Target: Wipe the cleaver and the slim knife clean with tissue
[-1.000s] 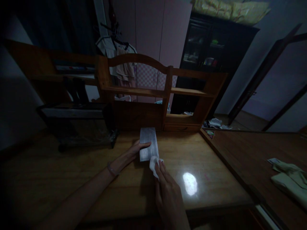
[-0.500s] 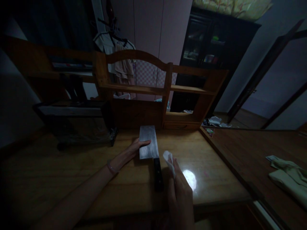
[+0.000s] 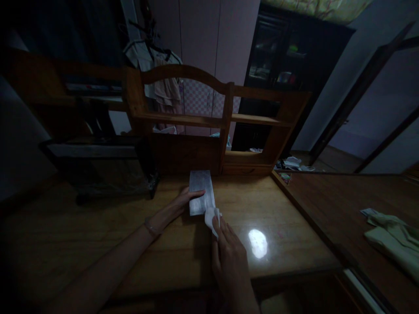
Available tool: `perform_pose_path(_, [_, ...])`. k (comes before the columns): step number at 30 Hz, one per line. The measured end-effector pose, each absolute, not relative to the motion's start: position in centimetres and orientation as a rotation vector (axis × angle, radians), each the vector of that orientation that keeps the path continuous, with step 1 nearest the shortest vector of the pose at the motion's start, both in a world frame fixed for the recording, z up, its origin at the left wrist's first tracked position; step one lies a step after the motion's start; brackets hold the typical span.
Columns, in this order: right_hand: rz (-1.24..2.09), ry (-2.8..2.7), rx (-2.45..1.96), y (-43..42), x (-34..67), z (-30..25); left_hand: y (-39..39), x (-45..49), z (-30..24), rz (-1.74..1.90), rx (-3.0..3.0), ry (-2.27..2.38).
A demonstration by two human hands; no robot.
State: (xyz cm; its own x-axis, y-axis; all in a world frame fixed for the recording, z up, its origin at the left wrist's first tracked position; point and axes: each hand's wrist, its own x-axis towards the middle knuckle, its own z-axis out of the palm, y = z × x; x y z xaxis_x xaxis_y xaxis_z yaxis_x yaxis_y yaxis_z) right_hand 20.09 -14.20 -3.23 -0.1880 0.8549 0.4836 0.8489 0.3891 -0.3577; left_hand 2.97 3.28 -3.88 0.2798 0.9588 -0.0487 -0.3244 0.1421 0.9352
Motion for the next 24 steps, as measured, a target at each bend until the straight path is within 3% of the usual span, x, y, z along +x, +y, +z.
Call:
perform_pose_path(13, [0.178, -2.162, -1.288, -16.5, 22.9, -3.2, 3.5, 3.0, -4.0, 1.077, 0.957, 0.755])
perform_pose_path(24, [0.280, -1.769, -1.413, -18.2, 23.5, -3.0, 3.9, 2.9, -4.6, 1.071, 0.981, 0.764])
